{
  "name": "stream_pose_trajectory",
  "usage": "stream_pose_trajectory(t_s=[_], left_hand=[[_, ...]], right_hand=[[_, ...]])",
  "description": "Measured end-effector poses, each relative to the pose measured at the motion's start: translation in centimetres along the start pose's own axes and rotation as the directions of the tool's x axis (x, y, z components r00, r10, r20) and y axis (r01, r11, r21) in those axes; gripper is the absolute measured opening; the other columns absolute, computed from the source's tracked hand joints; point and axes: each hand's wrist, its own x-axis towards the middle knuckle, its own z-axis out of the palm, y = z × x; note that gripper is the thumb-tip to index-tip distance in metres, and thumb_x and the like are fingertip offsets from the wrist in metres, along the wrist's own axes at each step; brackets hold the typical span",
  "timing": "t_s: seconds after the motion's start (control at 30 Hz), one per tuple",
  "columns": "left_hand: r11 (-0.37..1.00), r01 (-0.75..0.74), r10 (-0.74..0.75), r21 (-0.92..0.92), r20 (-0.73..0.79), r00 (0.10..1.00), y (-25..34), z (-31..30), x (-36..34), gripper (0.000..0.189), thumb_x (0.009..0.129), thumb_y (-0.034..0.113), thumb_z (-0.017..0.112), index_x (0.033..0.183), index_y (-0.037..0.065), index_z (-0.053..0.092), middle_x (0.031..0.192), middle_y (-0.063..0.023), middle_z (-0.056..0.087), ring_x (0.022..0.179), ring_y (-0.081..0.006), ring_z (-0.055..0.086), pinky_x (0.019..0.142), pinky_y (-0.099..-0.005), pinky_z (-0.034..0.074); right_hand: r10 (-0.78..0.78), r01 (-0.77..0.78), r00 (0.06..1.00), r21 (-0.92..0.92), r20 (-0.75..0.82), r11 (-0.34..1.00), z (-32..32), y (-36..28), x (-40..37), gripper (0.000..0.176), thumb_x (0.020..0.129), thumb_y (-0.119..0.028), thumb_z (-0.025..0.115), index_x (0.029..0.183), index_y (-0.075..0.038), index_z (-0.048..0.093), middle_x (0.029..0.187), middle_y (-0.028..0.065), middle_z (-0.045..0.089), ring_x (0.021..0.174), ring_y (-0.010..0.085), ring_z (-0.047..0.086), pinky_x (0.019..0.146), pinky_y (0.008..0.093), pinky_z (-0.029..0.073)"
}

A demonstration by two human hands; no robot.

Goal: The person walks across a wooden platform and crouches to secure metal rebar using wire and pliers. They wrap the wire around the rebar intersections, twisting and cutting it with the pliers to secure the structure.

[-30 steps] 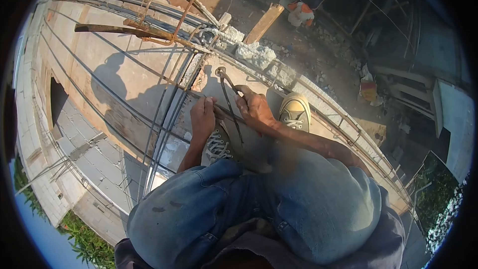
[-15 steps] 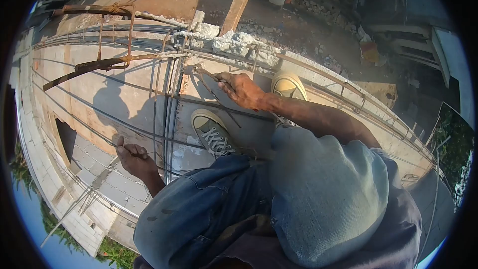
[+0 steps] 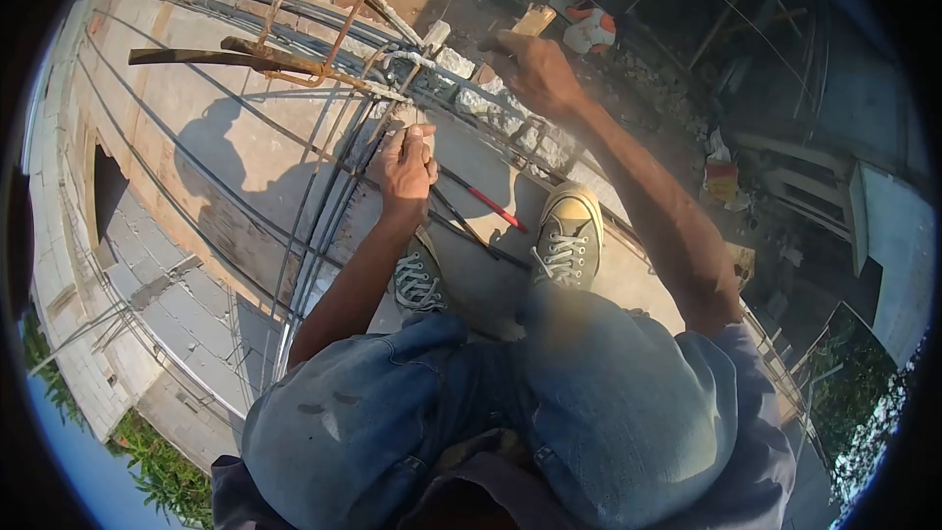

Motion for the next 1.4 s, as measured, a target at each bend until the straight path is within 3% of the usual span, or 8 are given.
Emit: stream_pose_trajectory(t_s=[0.07, 0.3, 0.4, 0.87, 0.97, 1.13, 1.23, 1.4], left_hand=[[0.993, 0.064, -0.069, -0.097, -0.049, 0.996, -1.0, 1.2, 1.9, 0.032, 0.102, 0.028, 0.044, 0.105, 0.000, 0.059, 0.065, 0.0025, 0.041, 0.049, -0.0065, 0.039, 0.046, -0.0221, 0.038], [0.878, 0.028, -0.102, -0.477, -0.128, 0.987, -2.7, 3.6, 6.0, 0.039, 0.098, 0.044, 0.049, 0.106, 0.006, 0.054, 0.070, 0.0016, 0.045, 0.054, -0.0085, 0.041, 0.047, -0.0229, 0.037], [0.882, -0.017, -0.054, -0.472, -0.137, 0.989, -3.3, 4.1, 6.4, 0.042, 0.096, 0.047, 0.051, 0.107, 0.007, 0.054, 0.070, 0.0025, 0.044, 0.054, -0.0081, 0.039, 0.047, -0.0223, 0.035], [0.831, 0.050, -0.037, -0.554, 0.035, 0.999, -3.0, 3.4, 7.0, 0.034, 0.097, 0.047, 0.048, 0.102, 0.013, 0.049, 0.064, 0.0057, 0.038, 0.049, -0.0039, 0.037, 0.043, -0.0180, 0.032], [0.737, 0.097, -0.024, -0.669, 0.118, 0.993, -3.1, 2.8, 7.0, 0.029, 0.097, 0.043, 0.049, 0.101, 0.014, 0.051, 0.063, 0.0064, 0.037, 0.048, -0.0028, 0.036, 0.044, -0.0172, 0.032], [0.636, 0.163, 0.092, -0.755, 0.283, 0.955, -3.5, 2.1, 7.7, 0.026, 0.098, 0.040, 0.047, 0.100, 0.015, 0.054, 0.063, 0.0071, 0.037, 0.048, -0.0028, 0.036, 0.044, -0.0172, 0.031], [0.513, 0.289, 0.001, -0.808, 0.338, 0.941, -2.9, 2.1, 7.6, 0.024, 0.099, 0.038, 0.046, 0.099, 0.016, 0.054, 0.063, 0.0070, 0.037, 0.048, -0.0025, 0.036, 0.045, -0.0168, 0.031], [0.719, 0.222, -0.064, -0.658, 0.255, 0.965, -4.3, 1.6, 8.8, 0.029, 0.094, 0.044, 0.054, 0.103, 0.017, 0.054, 0.064, 0.0083, 0.036, 0.050, -0.0022, 0.036, 0.046, -0.0182, 0.029]], right_hand=[[-0.030, 0.034, 0.998, -0.074, 0.059, 0.997, 0.5, 1.3, 2.9, 0.034, 0.093, -0.021, 0.051, 0.117, 0.001, 0.061, 0.096, 0.0138, 0.068, 0.085, 0.0226, 0.066, 0.076, 0.0347, 0.053], [0.016, -0.061, 0.989, 0.303, 0.148, 0.951, 5.6, 3.1, 8.1, 0.031, 0.096, -0.018, 0.048, 0.115, 0.003, 0.060, 0.096, 0.0086, 0.066, 0.079, 0.0151, 0.060, 0.071, 0.0312, 0.051], [0.009, -0.035, 0.995, 0.257, 0.100, 0.966, 6.7, 2.8, 8.8, 0.028, 0.091, -0.016, 0.049, 0.108, -0.003, 0.066, 0.085, 0.0115, 0.068, 0.077, 0.0185, 0.063, 0.071, 0.0320, 0.050], [0.198, -0.219, 0.975, 0.319, 0.097, 0.922, 6.7, 1.5, 7.3, 0.031, 0.084, -0.021, 0.060, 0.105, 0.001, 0.064, 0.094, 0.0192, 0.068, 0.091, 0.0268, 0.064, 0.083, 0.0378, 0.049], [0.088, -0.121, 0.988, 0.290, 0.124, 0.949, 6.1, 0.3, 6.9, 0.035, 0.087, -0.017, 0.056, 0.116, 0.003, 0.057, 0.110, 0.0178, 0.064, 0.104, 0.0254, 0.061, 0.091, 0.0376, 0.047], [-0.055, -0.022, 0.984, 0.422, 0.170, 0.906, 6.5, 1.9, 9.0, 0.041, 0.083, -0.016, 0.056, 0.119, 0.002, 0.057, 0.107, 0.0197, 0.064, 0.103, 0.0270, 0.060, 0.094, 0.0375, 0.046], [0.112, -0.176, 0.899, 0.117, 0.423, 0.977, 3.6, -0.5, 10.1, 0.052, 0.076, -0.028, 0.055, 0.120, 0.000, 0.060, 0.122, 0.0187, 0.062, 0.114, 0.0312, 0.058, 0.098, 0.0337, 0.045], [0.126, -0.251, 0.923, 0.318, 0.364, 0.914, 4.6, -0.4, 9.6, 0.038, 0.074, -0.022, 0.060, 0.106, -0.002, 0.061, 0.106, 0.0155, 0.063, 0.097, 0.0279, 0.060, 0.089, 0.0363, 0.045]])
